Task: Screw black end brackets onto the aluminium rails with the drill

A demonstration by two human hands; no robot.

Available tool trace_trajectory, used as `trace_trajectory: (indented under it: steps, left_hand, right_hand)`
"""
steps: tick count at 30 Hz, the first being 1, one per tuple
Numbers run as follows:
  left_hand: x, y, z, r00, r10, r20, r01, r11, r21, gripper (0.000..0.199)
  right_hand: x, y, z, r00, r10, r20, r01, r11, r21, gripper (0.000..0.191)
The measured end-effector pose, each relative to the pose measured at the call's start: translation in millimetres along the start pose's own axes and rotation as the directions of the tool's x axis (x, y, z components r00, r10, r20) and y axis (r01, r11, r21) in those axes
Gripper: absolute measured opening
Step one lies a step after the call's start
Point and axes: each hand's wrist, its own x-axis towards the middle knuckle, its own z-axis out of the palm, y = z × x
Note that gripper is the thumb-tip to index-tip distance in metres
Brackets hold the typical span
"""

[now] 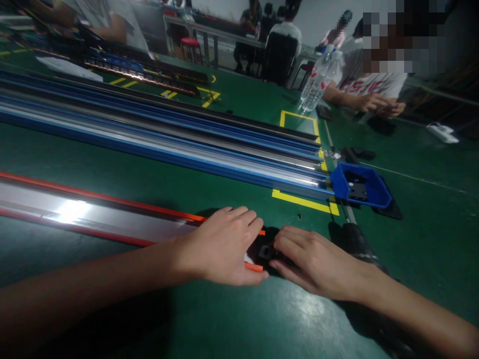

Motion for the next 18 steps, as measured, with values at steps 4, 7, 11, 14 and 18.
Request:
trace_trajectory:
  steps: [4,7,11,14,18]
  left_hand:
    - [0,0,-1.3,1.000,-0.006,0.011,0.006,1.000,-0.024,0.048]
    - [0,0,-2.3,1.000,-0.005,0.021,0.005,0.999,-0.036,0.047]
    - [0,1,-2.2,1.000,-0.007,0.019,0.008,0.999,-0.032,0.049]
    - [0,1,-1.0,1.000,-0.007,0.012,0.007,1.000,-0.021,0.050]
    - [0,0,-0.7,0.999,-0.016,0.034,0.016,1.000,0.001,0.056]
  right_hand:
    - [3,-2,0,0.999,0.031,0.024,-0.031,0.999,0.007,0.017]
    - [7,-2,0,0.999,0.032,0.038,-0.032,0.999,0.008,0.017]
    - [12,-2,0,0.999,0.020,0.045,-0.020,1.000,0.012,0.017]
    - [9,-1,-1,0.999,-0.008,0.036,0.008,1.000,0.002,0.017]
    - [-2,12,-7,0.995,-0.094,-0.036,0.098,0.985,0.142,0.015]
